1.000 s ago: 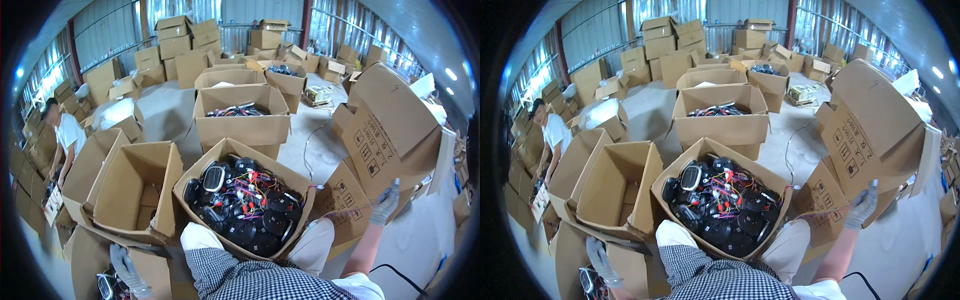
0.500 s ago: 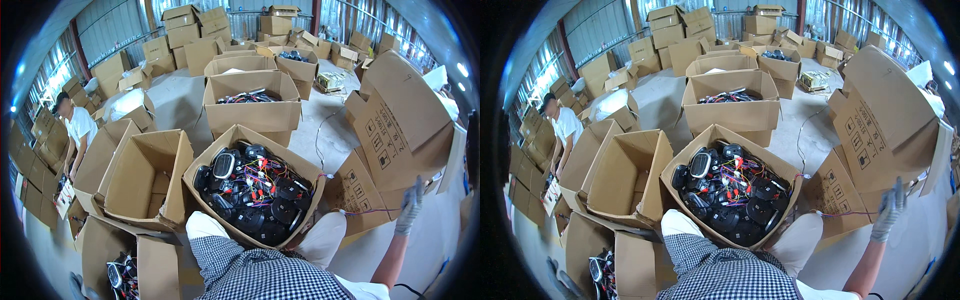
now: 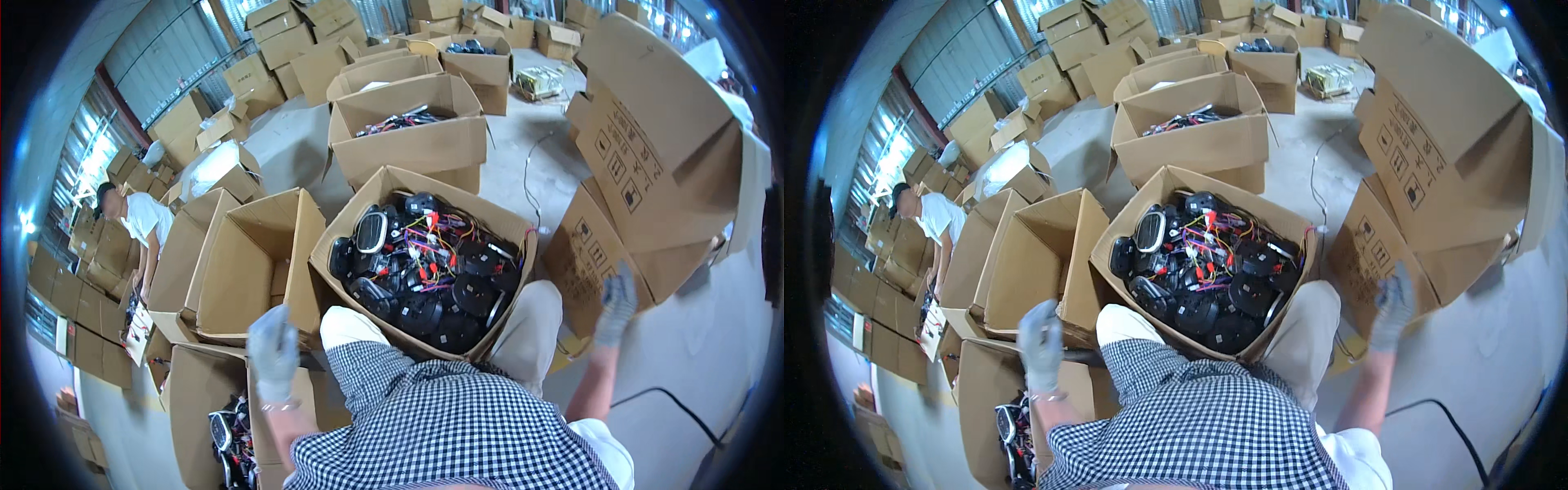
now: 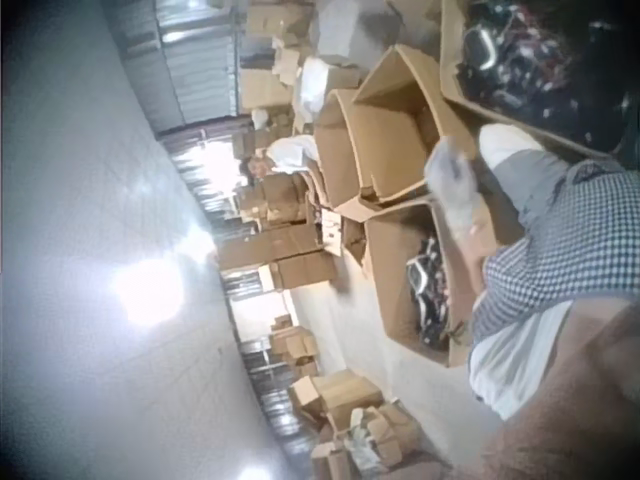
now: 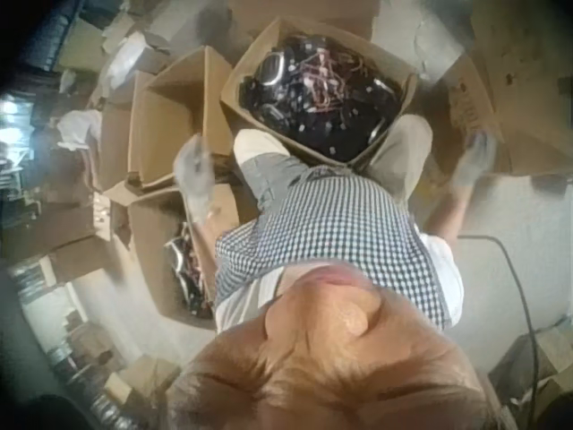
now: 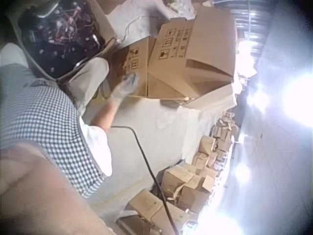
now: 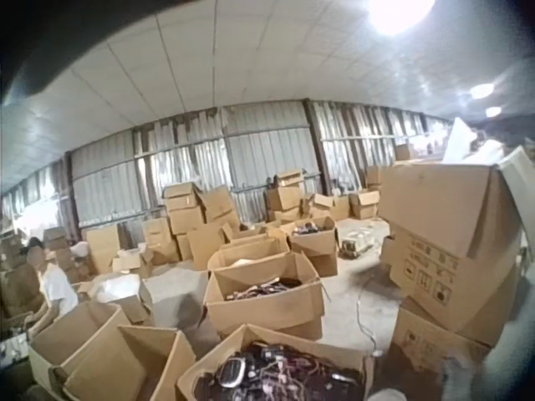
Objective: The person assembles electronic display units by connecting wiring harnesses to them, taking the units from cardboard boxes by hand.
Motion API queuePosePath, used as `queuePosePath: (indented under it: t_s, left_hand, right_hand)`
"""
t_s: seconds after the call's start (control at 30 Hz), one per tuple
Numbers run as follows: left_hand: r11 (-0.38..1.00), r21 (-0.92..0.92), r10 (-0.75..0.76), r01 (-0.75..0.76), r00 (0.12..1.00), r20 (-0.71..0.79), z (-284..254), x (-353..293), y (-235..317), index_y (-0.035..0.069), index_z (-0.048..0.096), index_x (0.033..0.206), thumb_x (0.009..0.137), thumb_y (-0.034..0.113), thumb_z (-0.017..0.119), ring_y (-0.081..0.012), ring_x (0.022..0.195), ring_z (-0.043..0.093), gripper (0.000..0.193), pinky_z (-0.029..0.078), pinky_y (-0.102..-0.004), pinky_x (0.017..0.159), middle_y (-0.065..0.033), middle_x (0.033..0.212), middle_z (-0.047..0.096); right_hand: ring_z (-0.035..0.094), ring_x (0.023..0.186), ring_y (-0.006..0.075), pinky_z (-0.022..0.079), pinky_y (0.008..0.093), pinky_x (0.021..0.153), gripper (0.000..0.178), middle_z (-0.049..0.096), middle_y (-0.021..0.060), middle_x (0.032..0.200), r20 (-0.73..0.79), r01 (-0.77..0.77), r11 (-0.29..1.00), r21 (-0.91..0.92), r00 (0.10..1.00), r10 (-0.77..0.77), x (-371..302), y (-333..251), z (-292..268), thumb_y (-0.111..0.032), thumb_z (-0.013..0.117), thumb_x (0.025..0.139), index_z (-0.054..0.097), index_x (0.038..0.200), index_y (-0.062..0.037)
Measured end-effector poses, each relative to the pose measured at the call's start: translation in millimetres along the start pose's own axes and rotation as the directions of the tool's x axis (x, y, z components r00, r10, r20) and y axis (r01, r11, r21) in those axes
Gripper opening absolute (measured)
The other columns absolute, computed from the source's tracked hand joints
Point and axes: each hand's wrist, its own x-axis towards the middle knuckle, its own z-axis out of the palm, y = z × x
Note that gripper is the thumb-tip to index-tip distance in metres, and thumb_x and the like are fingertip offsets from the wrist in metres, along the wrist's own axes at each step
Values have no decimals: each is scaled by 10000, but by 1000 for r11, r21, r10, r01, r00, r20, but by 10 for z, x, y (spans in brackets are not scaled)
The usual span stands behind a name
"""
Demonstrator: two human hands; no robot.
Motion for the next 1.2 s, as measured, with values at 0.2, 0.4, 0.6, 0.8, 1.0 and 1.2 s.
queuePosePath:
  t_s: [0.2,0.4,0.6,0.8,1.0,1.2]
  left_hand:
    - [933,-322,-19,161,915,403,1107,-24,421,14,638,995,782,108,631,-340,878,623,232,490,-400,794,-180,931,656]
    - [979,-195,82,68,737,670,1103,-710,546,43,654,997,817,227,595,-324,876,624,264,483,-417,808,-157,923,662]
    - [988,-90,-13,128,642,767,741,-811,604,50,623,1080,841,231,523,-323,906,619,316,482,-421,813,-153,1011,646]
    - [992,-33,-56,122,656,752,933,-622,543,57,659,891,824,194,523,-316,747,638,205,498,-415,688,-141,813,660]
    - [933,-97,-262,346,840,475,1449,-680,56,47,571,1122,758,103,650,-350,978,572,376,449,-425,875,-164,1040,608]
    - [260,-561,-782,786,512,356,2268,-990,-928,9,397,1335,838,112,655,-177,1015,489,569,404,-280,913,-94,1145,522]
  right_hand:
    - [555,662,160,423,256,580,199,606,52,784,290,115,981,-154,955,-66,-333,636,702,-69,557,851,677,1010,-86]
    - [601,720,279,469,386,661,276,631,114,792,587,513,734,-445,786,-193,-606,666,623,14,535,728,692,926,-96]
    - [565,684,131,463,240,565,308,609,88,940,587,195,873,-448,800,122,-696,1028,297,36,429,827,663,1014,-34]
    - [592,851,254,489,322,747,259,612,138,914,619,519,755,-400,761,-194,-605,817,636,-93,500,866,660,1063,-41]
    - [622,909,305,488,365,812,286,635,176,1050,408,114,787,-606,894,185,-196,1306,667,-167,518,894,627,1131,-49]
    - [611,948,321,487,385,825,353,609,180,1111,291,17,756,-654,929,231,458,1378,1072,-148,541,875,566,1216,-62]
